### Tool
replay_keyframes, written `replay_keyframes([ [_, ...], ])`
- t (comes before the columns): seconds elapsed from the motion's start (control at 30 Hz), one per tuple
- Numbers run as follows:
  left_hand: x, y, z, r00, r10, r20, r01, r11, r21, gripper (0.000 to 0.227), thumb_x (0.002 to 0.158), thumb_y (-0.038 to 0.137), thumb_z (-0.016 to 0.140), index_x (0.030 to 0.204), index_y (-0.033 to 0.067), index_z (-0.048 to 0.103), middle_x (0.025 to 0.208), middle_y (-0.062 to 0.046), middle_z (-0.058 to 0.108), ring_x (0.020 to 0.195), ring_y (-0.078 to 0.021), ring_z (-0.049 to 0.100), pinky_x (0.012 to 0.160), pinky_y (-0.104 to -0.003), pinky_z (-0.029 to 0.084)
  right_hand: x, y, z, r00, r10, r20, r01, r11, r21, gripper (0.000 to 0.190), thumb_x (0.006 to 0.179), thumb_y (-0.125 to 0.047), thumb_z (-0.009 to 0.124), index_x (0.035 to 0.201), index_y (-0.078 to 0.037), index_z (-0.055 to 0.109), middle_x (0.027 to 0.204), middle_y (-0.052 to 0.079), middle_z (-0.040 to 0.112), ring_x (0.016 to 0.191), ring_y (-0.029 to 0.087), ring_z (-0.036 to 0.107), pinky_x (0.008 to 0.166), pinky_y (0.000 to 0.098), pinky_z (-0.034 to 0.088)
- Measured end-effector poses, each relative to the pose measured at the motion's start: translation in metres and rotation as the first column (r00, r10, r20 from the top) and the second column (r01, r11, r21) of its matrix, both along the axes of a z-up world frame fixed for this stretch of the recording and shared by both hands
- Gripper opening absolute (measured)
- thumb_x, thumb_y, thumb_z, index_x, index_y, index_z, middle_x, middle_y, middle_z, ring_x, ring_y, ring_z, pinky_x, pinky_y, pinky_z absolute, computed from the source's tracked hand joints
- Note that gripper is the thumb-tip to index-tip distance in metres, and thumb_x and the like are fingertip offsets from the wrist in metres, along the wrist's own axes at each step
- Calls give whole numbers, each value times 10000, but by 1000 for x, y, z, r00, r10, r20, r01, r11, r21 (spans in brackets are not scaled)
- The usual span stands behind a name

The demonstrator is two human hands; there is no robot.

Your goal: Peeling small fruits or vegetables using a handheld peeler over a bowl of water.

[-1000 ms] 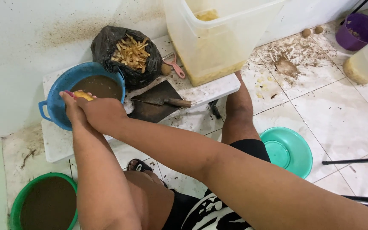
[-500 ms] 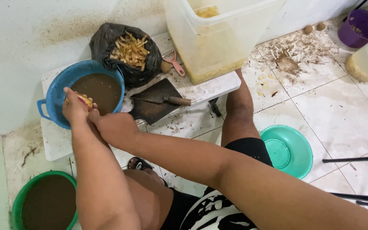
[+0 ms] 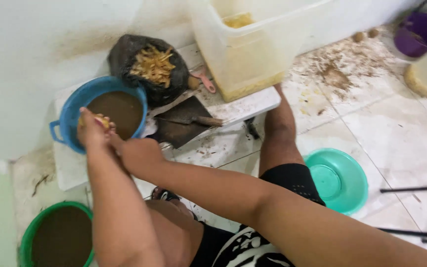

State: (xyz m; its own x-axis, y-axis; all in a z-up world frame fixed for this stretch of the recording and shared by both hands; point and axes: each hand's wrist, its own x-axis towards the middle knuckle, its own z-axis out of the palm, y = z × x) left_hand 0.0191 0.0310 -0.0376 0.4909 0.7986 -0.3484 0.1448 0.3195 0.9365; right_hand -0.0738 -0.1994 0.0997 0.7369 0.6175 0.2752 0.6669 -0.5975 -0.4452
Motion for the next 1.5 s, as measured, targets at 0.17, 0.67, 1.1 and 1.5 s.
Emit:
replay_keyframes([
  [0.17, 5, 9, 2, 995, -58, 86, 59, 998, -13, 543, 951, 618, 497, 1132, 127, 641, 934, -93, 747, 762, -234, 784, 586, -442, 683, 14, 16, 17, 996, 34, -83, -36, 999, -29, 282, 943, -174, 511, 814, -96, 749, 679, 112, 734, 721, 350, 768, 634, 500, 586],
  [0.67, -12, -50, 58, 983, 3, 185, 28, 986, -165, 614, 957, 669, 432, 1166, 126, 626, 883, -100, 695, 759, -240, 735, 602, -371, 630, 23, 23, 12, 998, 41, -55, -39, 999, 37, 249, 995, -172, 462, 984, -86, 695, 698, 170, 718, 739, 396, 754, 648, 545, 591],
  [1.1, -3, -19, 24, 939, 164, 302, -51, 936, -348, 535, 914, 484, 574, 1217, 43, 580, 966, -149, 668, 775, -266, 698, 654, -418, 662, 15, -7, -35, 989, 148, 22, -149, 987, 55, 188, 1033, -151, 478, 1056, -78, 649, 631, 217, 678, 615, 431, 701, 557, 480, 565],
  [1.5, -22, -37, 72, 928, 252, 273, -213, 963, -165, 577, 872, 620, 650, 1179, 138, 569, 1014, -127, 589, 818, -234, 670, 580, -315, 621, 109, 23, -82, 999, 52, -5, -52, 977, -209, 150, 931, -89, 644, 851, -80, 771, 626, 157, 699, 644, 333, 728, 637, 424, 587],
])
